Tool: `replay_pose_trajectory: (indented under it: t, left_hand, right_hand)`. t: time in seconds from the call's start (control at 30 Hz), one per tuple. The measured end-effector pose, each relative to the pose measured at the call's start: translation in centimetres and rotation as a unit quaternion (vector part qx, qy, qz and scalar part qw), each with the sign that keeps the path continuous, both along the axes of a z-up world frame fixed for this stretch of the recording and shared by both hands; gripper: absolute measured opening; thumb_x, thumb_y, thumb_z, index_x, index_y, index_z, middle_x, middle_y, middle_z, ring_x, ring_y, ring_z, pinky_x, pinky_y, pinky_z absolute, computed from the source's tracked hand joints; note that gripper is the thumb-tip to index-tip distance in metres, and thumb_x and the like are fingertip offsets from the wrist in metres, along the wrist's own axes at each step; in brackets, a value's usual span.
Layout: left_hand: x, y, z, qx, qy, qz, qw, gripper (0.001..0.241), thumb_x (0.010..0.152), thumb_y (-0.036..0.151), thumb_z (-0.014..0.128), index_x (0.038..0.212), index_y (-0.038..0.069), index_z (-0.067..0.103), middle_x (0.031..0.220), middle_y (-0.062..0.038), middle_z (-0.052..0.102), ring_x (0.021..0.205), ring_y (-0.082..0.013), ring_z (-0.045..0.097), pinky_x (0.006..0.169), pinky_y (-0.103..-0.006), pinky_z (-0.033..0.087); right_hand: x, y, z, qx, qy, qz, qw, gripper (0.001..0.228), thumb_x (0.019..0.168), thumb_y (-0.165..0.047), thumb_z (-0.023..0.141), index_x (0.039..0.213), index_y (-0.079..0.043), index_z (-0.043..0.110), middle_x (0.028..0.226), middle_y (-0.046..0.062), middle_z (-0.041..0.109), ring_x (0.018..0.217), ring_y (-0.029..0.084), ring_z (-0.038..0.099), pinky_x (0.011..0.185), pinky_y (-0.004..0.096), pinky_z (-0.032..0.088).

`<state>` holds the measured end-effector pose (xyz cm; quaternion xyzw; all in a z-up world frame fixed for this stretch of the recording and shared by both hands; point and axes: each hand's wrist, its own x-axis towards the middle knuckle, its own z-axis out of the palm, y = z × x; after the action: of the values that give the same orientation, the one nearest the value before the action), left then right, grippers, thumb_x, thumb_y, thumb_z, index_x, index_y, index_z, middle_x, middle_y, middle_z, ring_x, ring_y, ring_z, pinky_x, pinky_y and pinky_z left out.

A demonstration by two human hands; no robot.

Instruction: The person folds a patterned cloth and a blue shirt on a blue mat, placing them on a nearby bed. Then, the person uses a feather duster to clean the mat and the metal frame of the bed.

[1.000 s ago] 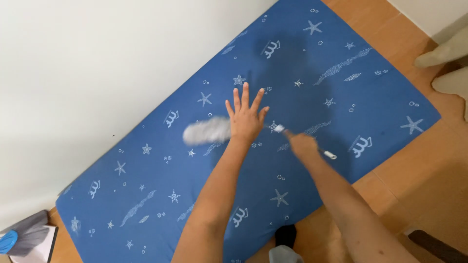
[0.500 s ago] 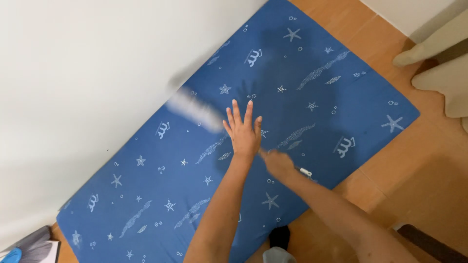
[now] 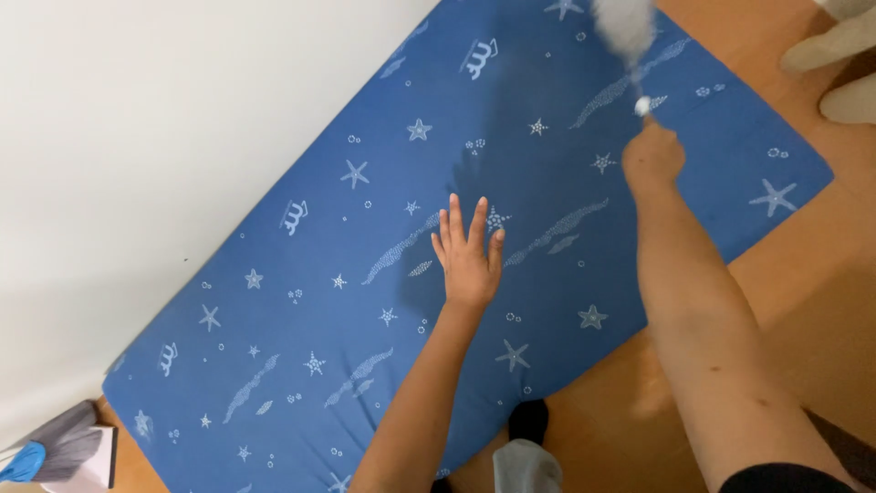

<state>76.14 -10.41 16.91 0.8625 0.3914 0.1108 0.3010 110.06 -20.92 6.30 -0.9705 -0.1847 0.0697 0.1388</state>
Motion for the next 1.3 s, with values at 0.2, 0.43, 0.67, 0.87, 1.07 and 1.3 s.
replay_pose_trajectory:
  t: [0.2,0.43,0.67,0.87,1.07,1.3]
  left_hand:
    - [-2.5,-2.4,-1.3,-0.027,-0.014,0.036,0.999,0.054,0.105,0.041,0.053,0.156,0.024,0.044,0.170,-0.017,0.020,0.156,-0.0439,0.018,0.121,-0.0669,0.012]
    - [-4.7,-3.7,-1.3,-0.004,-0.041,0.032,0.999,0.055,0.106,0.043,0.051,0.157,0.024,0.044,0.171,-0.018,0.021,0.156,-0.0449,0.019,0.121,-0.0671,0.014]
    - [-7.9,-6.9,-1.1,-0.031,-0.031,0.009,0.999,0.055,0.106,0.042,0.051,0.157,0.024,0.042,0.170,-0.017,0.022,0.156,-0.0434,0.021,0.121,-0.0670,0.016]
    - [-8.8,-9.6,-0.3,-0.046,-0.022,-0.016,0.999,0.055,0.105,0.042,0.050,0.157,0.024,0.042,0.170,-0.017,0.021,0.155,-0.0431,0.020,0.120,-0.0668,0.015]
    - [-9.7,-9.9,1.1,-0.013,-0.025,-0.059,0.998,0.054,0.106,0.043,0.050,0.157,0.025,0.042,0.170,-0.017,0.021,0.156,-0.0442,0.019,0.120,-0.0672,0.014]
    - [-16.9,-8.8,-0.5,0.019,-0.031,-0.082,0.996,0.055,0.105,0.042,0.053,0.157,0.027,0.042,0.170,-0.017,0.021,0.156,-0.0439,0.021,0.121,-0.0662,0.016]
  right_hand:
    - [-15.3,0.1,5.6,0.003,0.062,0.087,0.994,0.077,0.088,-0.003,0.058,0.160,-0.021,0.039,0.083,0.023,0.070,0.079,0.043,0.071,0.074,0.052,0.057]
    - [-24.4,-10.4,-0.1,-0.173,0.242,0.236,0.925,0.078,0.098,-0.005,0.046,0.161,-0.047,0.026,0.116,0.024,0.067,0.101,0.041,0.071,0.086,0.050,0.059]
    - [-15.2,-25.0,-1.1,-0.202,0.160,-0.029,0.966,0.076,0.094,-0.016,0.060,0.162,-0.032,0.031,0.103,0.025,0.072,0.095,0.042,0.072,0.081,0.052,0.058]
    - [-18.5,-20.4,4.8,-0.050,0.137,-0.214,0.966,0.043,0.109,-0.025,0.050,0.153,-0.025,0.048,0.096,0.027,0.070,0.087,0.043,0.071,0.074,0.056,0.057]
    - [-39.3,-15.8,0.0,-0.086,0.198,0.129,0.968,0.072,0.094,-0.006,0.044,0.157,-0.041,0.035,0.112,0.020,0.069,0.098,0.039,0.071,0.084,0.049,0.058]
    - [-45.7,-23.7,-3.3,-0.176,0.316,0.225,0.905,0.053,0.107,-0.026,0.030,0.155,-0.047,0.035,0.129,0.018,0.061,0.112,0.037,0.066,0.095,0.047,0.054]
